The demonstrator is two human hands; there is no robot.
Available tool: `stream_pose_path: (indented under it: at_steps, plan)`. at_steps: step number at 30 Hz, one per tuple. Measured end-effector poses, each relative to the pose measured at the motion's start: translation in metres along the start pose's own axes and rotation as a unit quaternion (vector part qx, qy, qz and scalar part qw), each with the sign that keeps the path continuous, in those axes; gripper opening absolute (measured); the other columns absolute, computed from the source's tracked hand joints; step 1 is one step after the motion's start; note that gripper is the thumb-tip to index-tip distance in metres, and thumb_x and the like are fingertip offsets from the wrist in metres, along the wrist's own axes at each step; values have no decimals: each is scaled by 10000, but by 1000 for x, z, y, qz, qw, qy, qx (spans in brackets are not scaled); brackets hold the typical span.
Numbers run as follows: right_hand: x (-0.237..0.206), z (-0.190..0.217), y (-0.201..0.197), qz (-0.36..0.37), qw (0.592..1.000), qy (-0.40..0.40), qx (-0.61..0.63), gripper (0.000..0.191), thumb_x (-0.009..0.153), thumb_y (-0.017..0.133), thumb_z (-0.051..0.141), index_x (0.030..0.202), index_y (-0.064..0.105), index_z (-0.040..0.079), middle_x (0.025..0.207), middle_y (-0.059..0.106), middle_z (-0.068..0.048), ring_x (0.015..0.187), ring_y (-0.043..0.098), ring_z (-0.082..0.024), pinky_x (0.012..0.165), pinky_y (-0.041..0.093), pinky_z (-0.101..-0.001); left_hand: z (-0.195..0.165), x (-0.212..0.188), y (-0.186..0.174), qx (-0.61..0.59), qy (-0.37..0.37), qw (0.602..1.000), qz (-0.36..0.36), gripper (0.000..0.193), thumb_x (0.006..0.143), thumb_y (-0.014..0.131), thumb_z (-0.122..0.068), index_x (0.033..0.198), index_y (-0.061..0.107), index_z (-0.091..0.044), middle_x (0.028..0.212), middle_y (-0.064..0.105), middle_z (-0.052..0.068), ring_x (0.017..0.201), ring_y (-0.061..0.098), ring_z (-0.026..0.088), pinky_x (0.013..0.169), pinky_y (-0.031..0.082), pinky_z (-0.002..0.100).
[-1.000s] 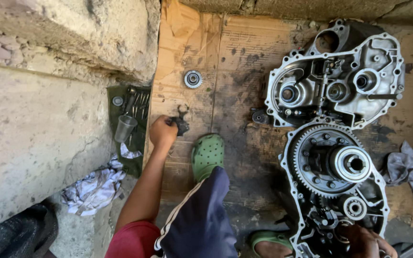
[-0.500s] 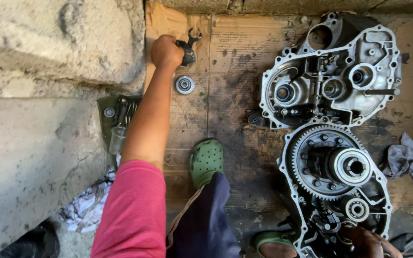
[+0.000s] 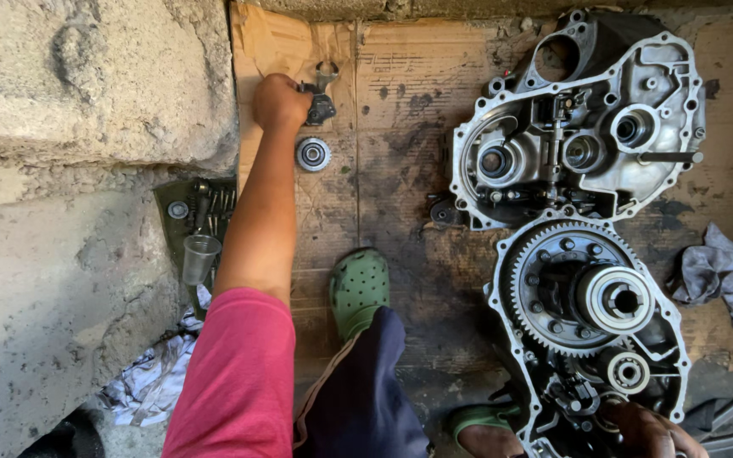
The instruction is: The person sits on the floor and assembles internal components of a disassembled engine casing. They place gears and shafts into the casing, rotate them to check fit, and repeatedly remove and reposition parts while working with both hands.
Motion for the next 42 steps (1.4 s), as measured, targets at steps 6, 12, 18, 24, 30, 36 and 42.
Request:
stream_pose_path:
  at_steps: [6,12,18,24,30,36,42]
  plan:
    - [1,-3,-2,-7,1000,3,-3,107,1004,611,95,999,718,101,974,748,12,916,676,-135,960,480,-257,27,-56,4,102,63,991,58,660,663,915,-567,1059,716,-78,1051,724,194,953,694,390,782,543,508]
    - [0,-3,-1,-1,1000,-1,-12,107,998,612,99,1000,719,94,968,749,7,913,680,-137,954,485,-265,49,-92,29,69,151,986,14,707,656,929,-380,1258,654,-130,1290,605,168,1068,666,386,838,559,503]
    - [0,-2,0,-6,1000,-3,-14,109,992,612,102,1002,720,87,963,750,3,909,683,-138,948,491,-273,35,-88,40,68,179,982,0,667,656,915,-401,1210,663,-129,1271,606,132,1084,661,353,829,562,502]
    - [-3,-1,-2,-9,1000,0,-14,112,987,613,106,1003,721,80,957,752,-1,905,687,-140,941,497,-282,26,-78,29,65,138,988,-19,712,636,920,-436,1216,662,-114,1278,598,145,1066,645,370,838,550,518]
    - [-5,-2,-2,-14,1000,10,-15,116,981,613,109,1005,721,73,951,753,-5,901,691,-141,935,502,-290,13,-79,31,55,177,982,-17,752,596,922,-403,1231,659,-98,1252,607,157,1088,639,367,837,551,510]
    - [-5,-3,-1,-11,1000,14,-17,122,975,614,113,1007,722,65,946,754,-10,897,694,-143,928,508,-298,1,-86,49,42,194,980,-9,619,720,898,-386,1228,668,-117,1301,622,123,1156,637,348,879,544,508]
    - [0,-5,0,-12,1000,13,-15,129,969,614,117,1008,723,58,940,756,-14,894,698,-145,922,514,-307,-24,-87,55,12,274,960,-48,701,643,900,-310,1255,635,-96,1281,617,157,1103,639,363,851,538,469]
Point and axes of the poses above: each hand's wrist, its own x-axis towards the middle knuckle, its own y-axis out of the palm, z = x × y, the point moved 7 cm from there along x, towards the middle knuckle
